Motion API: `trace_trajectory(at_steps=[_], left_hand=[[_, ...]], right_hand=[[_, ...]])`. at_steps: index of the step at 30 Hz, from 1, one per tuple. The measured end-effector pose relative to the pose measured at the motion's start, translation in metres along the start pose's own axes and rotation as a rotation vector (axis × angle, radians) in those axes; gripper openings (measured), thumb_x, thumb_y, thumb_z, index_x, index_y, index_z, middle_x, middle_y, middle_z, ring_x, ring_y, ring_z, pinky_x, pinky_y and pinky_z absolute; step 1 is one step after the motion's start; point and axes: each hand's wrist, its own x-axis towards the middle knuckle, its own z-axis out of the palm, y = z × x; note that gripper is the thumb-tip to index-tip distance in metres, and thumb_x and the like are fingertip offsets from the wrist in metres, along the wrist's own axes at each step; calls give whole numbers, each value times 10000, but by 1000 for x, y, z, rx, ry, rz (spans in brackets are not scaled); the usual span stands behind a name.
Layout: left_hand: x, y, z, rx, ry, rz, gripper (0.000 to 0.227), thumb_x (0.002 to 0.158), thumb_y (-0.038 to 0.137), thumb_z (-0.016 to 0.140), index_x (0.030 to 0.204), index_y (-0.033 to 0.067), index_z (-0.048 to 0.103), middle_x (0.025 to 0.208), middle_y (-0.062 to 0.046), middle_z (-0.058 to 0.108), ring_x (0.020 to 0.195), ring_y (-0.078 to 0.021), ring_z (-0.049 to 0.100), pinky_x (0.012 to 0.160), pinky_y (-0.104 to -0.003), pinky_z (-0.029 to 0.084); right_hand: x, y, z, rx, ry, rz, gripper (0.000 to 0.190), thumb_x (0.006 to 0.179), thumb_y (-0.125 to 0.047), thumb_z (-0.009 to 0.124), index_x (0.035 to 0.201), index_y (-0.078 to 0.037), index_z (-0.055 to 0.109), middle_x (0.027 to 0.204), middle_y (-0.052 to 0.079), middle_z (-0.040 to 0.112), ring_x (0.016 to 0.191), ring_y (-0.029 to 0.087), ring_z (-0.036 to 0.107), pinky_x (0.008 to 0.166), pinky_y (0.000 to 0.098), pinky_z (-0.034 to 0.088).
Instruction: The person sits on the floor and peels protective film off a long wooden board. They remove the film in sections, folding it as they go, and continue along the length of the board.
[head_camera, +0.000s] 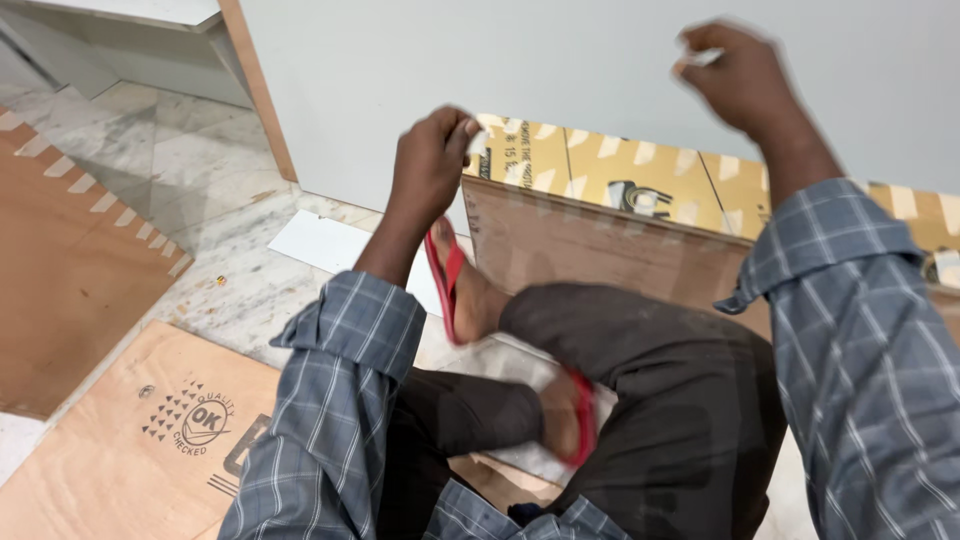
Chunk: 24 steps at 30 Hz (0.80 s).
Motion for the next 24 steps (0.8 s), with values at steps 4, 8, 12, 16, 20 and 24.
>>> trace_trajectory(at_steps=[4,8,12,16,20,24], left_hand=[[1,-48,6,-37,129,-41,548,1019,506,550,699,69,633,626,-38,620,588,-146,554,593,-358,452],[9,-80,31,-183,166,-338,667,970,542,652,580,61,401,555,-5,354,583,-126,323,513,-361,300],[2,-111,72,-553,130,-468,283,958,312,656,847,83,533,605,-14,593,463,-106,520,390,-277,395],[-17,-134,118,-761,118,-567,163,1019,240,578,996,87,627,703,13,653,459,-89,556,383,-244,423],[-29,-166,150,-881,9,-696,380,1001,424,622,796,104,623,563,23,457,402,-57,354,350,-235,276],[-24,-193,155,-907,-31,-678,598,996,610,571,654,128,478,531,37,399,410,-49,318,360,-231,248]], right_hand=[[57,16,-34,-144,220,-170,148,1015,-19,735,1118,76,686,1117,176,755,948,279,750,800,368,579],[94,43,-14,208,54,258,303,965,62,467,1103,-16,725,1057,84,759,817,149,726,624,293,566],[57,28,126,222,-395,404,295,992,-22,491,1120,-35,757,1083,104,761,937,222,702,806,380,566],[5,-24,203,-195,-534,346,220,906,-162,659,1105,-155,753,1130,68,719,1032,274,693,901,426,546],[1,-65,203,-235,-406,275,171,896,-178,658,1024,-147,767,1019,66,703,1002,286,667,846,455,539],[9,-87,200,-242,-400,364,147,907,-179,662,1002,-139,767,1009,50,700,1006,259,666,835,437,542]])
